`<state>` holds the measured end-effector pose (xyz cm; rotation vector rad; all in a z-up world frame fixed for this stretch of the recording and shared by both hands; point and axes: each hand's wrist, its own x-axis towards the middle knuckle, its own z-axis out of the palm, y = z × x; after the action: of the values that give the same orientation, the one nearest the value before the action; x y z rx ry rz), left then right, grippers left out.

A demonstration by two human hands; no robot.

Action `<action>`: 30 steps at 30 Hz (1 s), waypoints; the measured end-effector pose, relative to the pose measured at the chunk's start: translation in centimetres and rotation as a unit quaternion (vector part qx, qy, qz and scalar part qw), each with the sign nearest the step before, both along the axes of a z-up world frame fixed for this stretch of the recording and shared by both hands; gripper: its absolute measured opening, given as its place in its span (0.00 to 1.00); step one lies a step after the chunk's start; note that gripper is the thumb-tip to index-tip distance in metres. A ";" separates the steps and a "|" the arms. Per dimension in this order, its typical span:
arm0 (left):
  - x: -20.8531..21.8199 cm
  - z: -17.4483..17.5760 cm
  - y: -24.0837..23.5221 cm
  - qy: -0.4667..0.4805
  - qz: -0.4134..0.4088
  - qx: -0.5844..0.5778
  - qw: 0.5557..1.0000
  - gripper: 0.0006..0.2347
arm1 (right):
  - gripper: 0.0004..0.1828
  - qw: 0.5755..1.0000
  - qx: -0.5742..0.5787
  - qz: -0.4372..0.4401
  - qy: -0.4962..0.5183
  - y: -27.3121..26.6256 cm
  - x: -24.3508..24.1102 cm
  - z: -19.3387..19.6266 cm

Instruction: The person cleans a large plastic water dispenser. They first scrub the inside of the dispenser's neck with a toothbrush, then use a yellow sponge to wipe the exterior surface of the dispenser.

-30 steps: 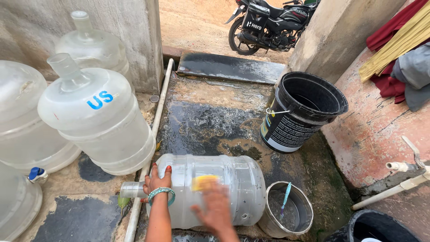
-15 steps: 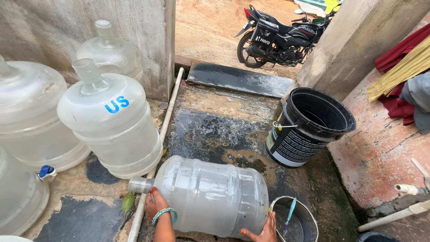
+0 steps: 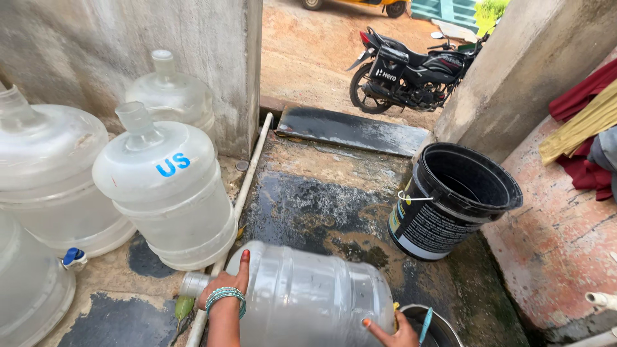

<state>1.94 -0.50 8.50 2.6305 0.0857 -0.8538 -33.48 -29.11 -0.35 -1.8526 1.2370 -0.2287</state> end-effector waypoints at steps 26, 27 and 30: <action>-1.5 -6.1 -3.3 -0.109 0.079 -0.132 0.982 0.31 | 0.27 0.938 -0.313 0.091 0.119 6.8 8.1 8.9; -1.4 -6.1 -3.4 -0.110 0.079 -0.135 0.981 0.31 | 0.27 0.938 -0.329 0.070 0.084 4.7 6.2 9.0; -1.5 -6.1 -3.6 -0.103 0.081 -0.130 0.983 0.31 | 0.34 0.936 -0.346 0.025 0.052 3.5 4.7 6.9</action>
<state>0.45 -4.07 2.43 2.4098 0.1229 -0.4978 -28.74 -25.62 6.51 -2.5196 1.2737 -0.6054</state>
